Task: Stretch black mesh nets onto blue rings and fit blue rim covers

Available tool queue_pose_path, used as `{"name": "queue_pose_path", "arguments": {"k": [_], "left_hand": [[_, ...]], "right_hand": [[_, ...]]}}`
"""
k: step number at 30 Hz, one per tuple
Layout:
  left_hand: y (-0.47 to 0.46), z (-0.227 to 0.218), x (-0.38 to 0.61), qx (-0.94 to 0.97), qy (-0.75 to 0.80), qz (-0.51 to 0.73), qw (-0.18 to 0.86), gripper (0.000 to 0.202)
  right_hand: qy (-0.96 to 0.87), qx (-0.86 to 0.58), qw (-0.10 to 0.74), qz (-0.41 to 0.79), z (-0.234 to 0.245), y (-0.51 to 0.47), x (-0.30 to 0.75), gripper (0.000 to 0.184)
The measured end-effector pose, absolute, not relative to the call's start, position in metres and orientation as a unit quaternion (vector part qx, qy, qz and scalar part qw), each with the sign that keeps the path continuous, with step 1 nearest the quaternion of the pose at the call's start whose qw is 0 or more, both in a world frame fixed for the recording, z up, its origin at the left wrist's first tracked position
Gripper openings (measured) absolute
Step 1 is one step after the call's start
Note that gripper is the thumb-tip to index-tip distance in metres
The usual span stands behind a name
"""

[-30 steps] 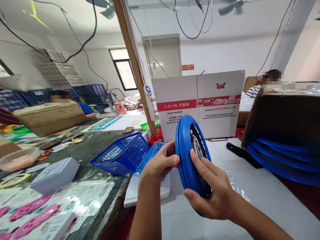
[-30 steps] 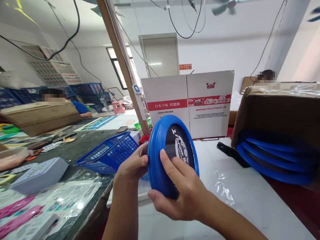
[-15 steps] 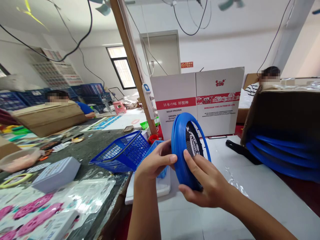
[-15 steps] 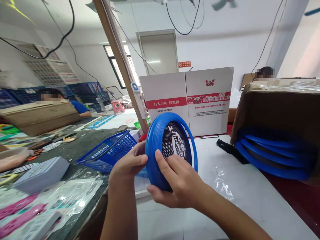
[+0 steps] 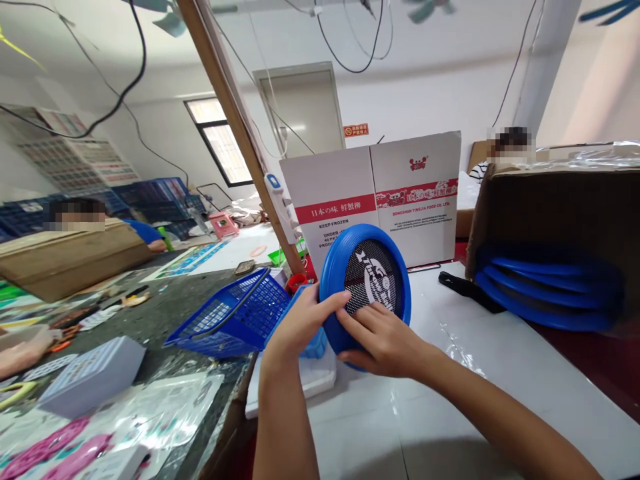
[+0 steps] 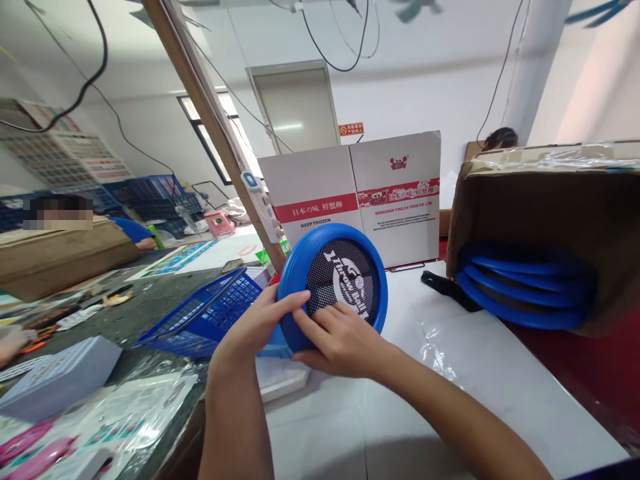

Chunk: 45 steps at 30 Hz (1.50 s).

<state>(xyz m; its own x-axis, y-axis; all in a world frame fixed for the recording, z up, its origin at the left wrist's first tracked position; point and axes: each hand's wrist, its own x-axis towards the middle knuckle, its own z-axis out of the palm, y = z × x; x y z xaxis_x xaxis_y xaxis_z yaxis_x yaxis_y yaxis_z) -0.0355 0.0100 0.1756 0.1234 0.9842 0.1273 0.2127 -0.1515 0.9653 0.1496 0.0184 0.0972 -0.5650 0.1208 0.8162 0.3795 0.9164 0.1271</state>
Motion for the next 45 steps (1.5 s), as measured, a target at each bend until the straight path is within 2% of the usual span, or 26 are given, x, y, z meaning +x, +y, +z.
{"name": "queue_pose_path", "arguments": {"k": [3, 6, 9, 11, 14, 16, 19, 21, 25, 28, 35, 40, 43, 45], "left_hand": [[0.015, 0.171, -0.041, 0.659, 0.476, 0.404, 0.42, 0.042], [0.014, 0.173, -0.039, 0.758, 0.45, 0.302, 0.363, 0.036], [0.007, 0.178, -0.036, 0.819, 0.428, 0.234, 0.302, 0.036], [0.002, 0.181, -0.034, 0.829, 0.436, 0.223, 0.271, 0.034], [-0.004, 0.185, -0.033, 0.826, 0.464, 0.256, 0.19, 0.033], [-0.008, 0.188, -0.031, 0.81, 0.469, 0.333, 0.113, 0.031], [-0.014, 0.189, -0.03, 0.783, 0.439, 0.441, 0.006, 0.02], [-0.016, 0.187, -0.031, 0.779, 0.42, 0.465, -0.03, 0.019], [-0.015, 0.182, -0.038, 0.784, 0.409, 0.465, -0.04, 0.025], [-0.014, 0.18, -0.043, 0.793, 0.387, 0.47, -0.038, 0.025], [-0.019, 0.182, -0.042, 0.783, 0.364, 0.503, -0.043, 0.02], [-0.013, 0.184, -0.048, 0.799, 0.306, 0.514, -0.066, 0.019], [0.004, 0.177, -0.057, 0.793, 0.25, 0.556, -0.014, 0.011], [0.022, 0.166, -0.064, 0.751, 0.208, 0.624, 0.06, 0.019]], "right_hand": [[-0.846, -0.133, 0.496, -0.148, 0.111, 0.038, 0.173, 0.036], [-0.78, -0.217, 0.553, -0.197, 0.129, 0.058, 0.208, 0.048], [-0.812, -0.258, 0.492, -0.179, 0.145, 0.067, 0.241, 0.058], [-0.849, -0.25, 0.443, -0.143, 0.153, 0.065, 0.255, 0.052], [-0.862, -0.236, 0.425, -0.145, 0.163, 0.053, 0.26, 0.031], [-0.857, -0.221, 0.437, -0.164, 0.169, 0.041, 0.256, 0.022], [-0.844, -0.211, 0.458, -0.183, 0.178, 0.021, 0.249, 0.018], [-0.849, -0.218, 0.447, -0.178, 0.184, 0.009, 0.248, 0.018], [-0.885, -0.227, 0.39, -0.116, 0.19, -0.007, 0.255, 0.035], [-0.893, -0.226, 0.381, -0.083, 0.192, -0.013, 0.26, 0.042], [-0.875, -0.187, 0.427, -0.131, 0.194, -0.026, 0.246, 0.023], [-0.862, -0.196, 0.45, -0.127, 0.192, -0.026, 0.239, 0.029], [-0.849, -0.229, 0.465, -0.104, 0.194, -0.013, 0.259, 0.037], [-0.838, -0.258, 0.476, -0.07, 0.196, -0.002, 0.279, 0.04]]}}
